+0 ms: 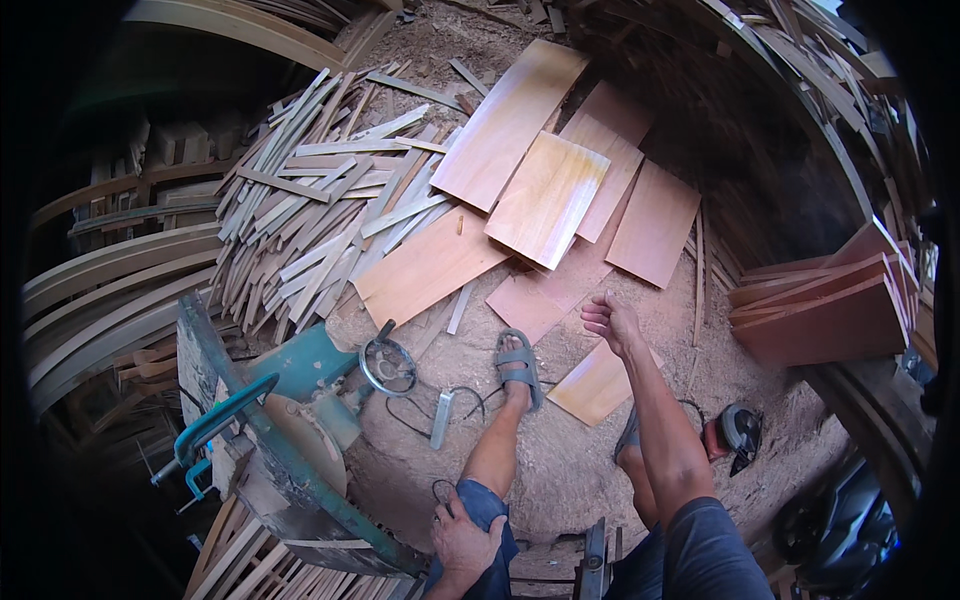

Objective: The person measures and marks a long wooden plank with a tape measure and pencil, then uses a circular saw to cut the plank into smaller pieces. The cut pieces are stacked on the floor.

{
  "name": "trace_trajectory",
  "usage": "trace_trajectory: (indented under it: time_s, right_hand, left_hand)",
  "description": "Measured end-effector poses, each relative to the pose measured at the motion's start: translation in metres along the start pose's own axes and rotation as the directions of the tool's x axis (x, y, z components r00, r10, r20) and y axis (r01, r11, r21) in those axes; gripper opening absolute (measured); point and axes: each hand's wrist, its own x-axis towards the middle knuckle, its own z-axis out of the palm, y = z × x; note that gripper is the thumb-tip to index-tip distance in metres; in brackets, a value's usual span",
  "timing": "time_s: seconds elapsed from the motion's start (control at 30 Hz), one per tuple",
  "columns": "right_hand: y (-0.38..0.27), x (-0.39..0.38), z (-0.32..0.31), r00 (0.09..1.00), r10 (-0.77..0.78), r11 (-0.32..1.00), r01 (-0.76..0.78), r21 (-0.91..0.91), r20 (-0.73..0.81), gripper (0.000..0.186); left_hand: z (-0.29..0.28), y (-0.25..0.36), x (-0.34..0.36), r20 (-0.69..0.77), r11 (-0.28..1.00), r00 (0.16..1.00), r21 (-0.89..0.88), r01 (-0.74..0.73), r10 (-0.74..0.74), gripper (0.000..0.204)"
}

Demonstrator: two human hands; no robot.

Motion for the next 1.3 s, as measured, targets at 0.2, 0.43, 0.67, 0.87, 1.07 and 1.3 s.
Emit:
trace_trajectory:
  time_s: [0.2,0.43,0.67,0.87,1.07,1.3]
  right_hand:
    - [0.037,0.169,0.082,0.969,0.045,0.99,-0.01,0.142,-0.243,0.054]
    - [0.027,0.145,0.079,0.95,-0.184,0.98,0.196,0.026,-0.251,0.041]
    - [0.044,-0.121,-0.01,0.829,-0.395,0.743,0.035,-0.669,-0.395,0.057]
    - [0.044,-0.389,-0.087,0.922,0.039,0.996,-0.006,0.086,-0.385,0.039]
    - [0.045,-0.55,-0.181,0.869,0.124,0.984,-0.047,0.17,-0.479,0.033]
    - [-0.065,-0.497,-0.387,0.867,-0.045,0.785,0.338,0.519,-0.496,0.035]
  left_hand:
    - [-0.017,-0.017,0.011,-0.142,0.983,0.99,-0.181,-0.027,0.001,0.107]
    - [-0.013,-0.026,0.016,-0.184,0.986,0.983,-0.166,-0.011,-0.02,0.104]
    - [-0.007,-0.03,0.018,0.025,0.995,1.0,-0.095,-0.016,0.018,0.105]
    - [0.006,-0.007,-0.001,0.013,0.997,0.998,0.045,-0.064,0.064,0.098]
    - [0.024,0.025,-0.025,0.042,0.995,0.998,0.088,-0.055,0.051,0.1]
    - [0.012,0.013,-0.049,-0.083,0.999,0.996,-0.031,0.034,-0.036,0.103]
